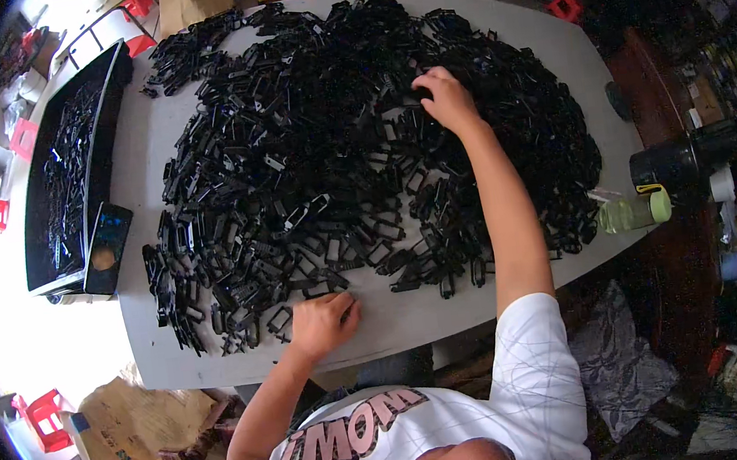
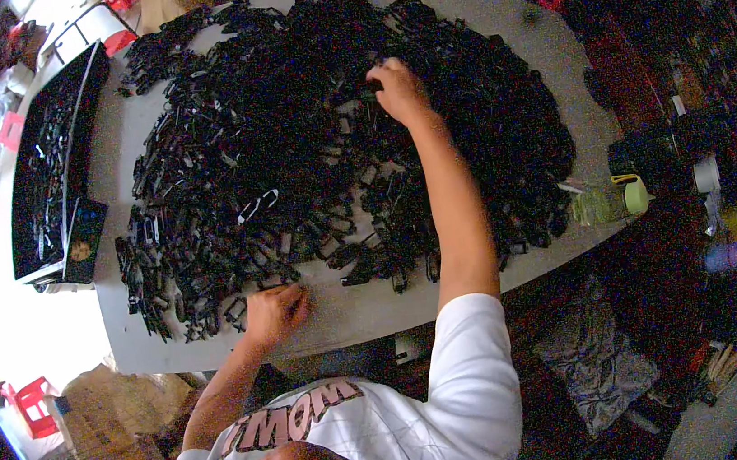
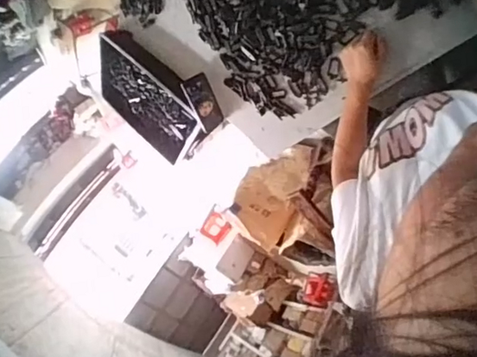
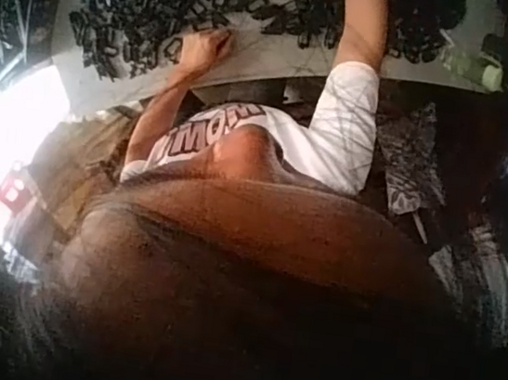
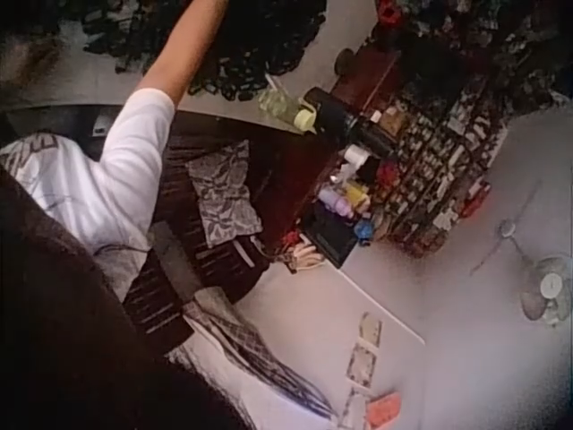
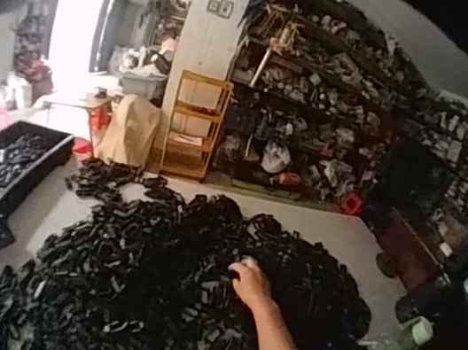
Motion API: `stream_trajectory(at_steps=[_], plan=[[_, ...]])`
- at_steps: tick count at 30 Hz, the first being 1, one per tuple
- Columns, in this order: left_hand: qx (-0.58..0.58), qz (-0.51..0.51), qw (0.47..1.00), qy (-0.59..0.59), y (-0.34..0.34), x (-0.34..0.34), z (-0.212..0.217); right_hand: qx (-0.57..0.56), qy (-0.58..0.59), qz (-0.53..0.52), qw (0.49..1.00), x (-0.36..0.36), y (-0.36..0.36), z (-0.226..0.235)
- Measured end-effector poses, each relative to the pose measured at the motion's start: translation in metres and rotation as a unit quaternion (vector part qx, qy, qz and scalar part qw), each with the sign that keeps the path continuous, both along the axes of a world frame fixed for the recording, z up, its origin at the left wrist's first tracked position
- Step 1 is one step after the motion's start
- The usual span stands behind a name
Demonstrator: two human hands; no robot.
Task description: Assembling small black plastic components by hand on a workspace table.
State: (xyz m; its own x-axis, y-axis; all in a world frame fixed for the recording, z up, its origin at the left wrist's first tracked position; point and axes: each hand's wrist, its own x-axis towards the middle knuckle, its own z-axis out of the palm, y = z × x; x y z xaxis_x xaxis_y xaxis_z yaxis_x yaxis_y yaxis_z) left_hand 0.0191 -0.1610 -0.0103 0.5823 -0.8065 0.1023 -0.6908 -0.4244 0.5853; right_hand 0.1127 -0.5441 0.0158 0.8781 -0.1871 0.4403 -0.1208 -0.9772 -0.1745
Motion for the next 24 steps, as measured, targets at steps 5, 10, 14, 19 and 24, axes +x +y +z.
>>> stream_trajectory(at_steps=[5,10,14,19,24], plan=[[-0.001,-0.003,1.000,0.003,-0.001,0.000,0.002,0.125,-0.010,-0.051,0.991,-0.014,-0.045,0.002],[0.004,-0.012,1.000,0.004,-0.001,0.002,-0.003,0.139,0.048,-0.138,0.979,-0.028,-0.061,0.020],[0.008,-0.012,1.000,-0.006,-0.002,0.003,-0.001,0.171,0.042,-0.123,0.977,-0.029,-0.067,0.022],[0.024,-0.007,0.999,0.029,0.003,0.003,0.001,-0.027,0.158,-0.019,0.987,-0.037,-0.052,0.009],[0.017,-0.010,0.999,0.034,0.000,0.001,0.004,-0.030,0.236,-0.100,0.966,-0.063,-0.068,0.028]])
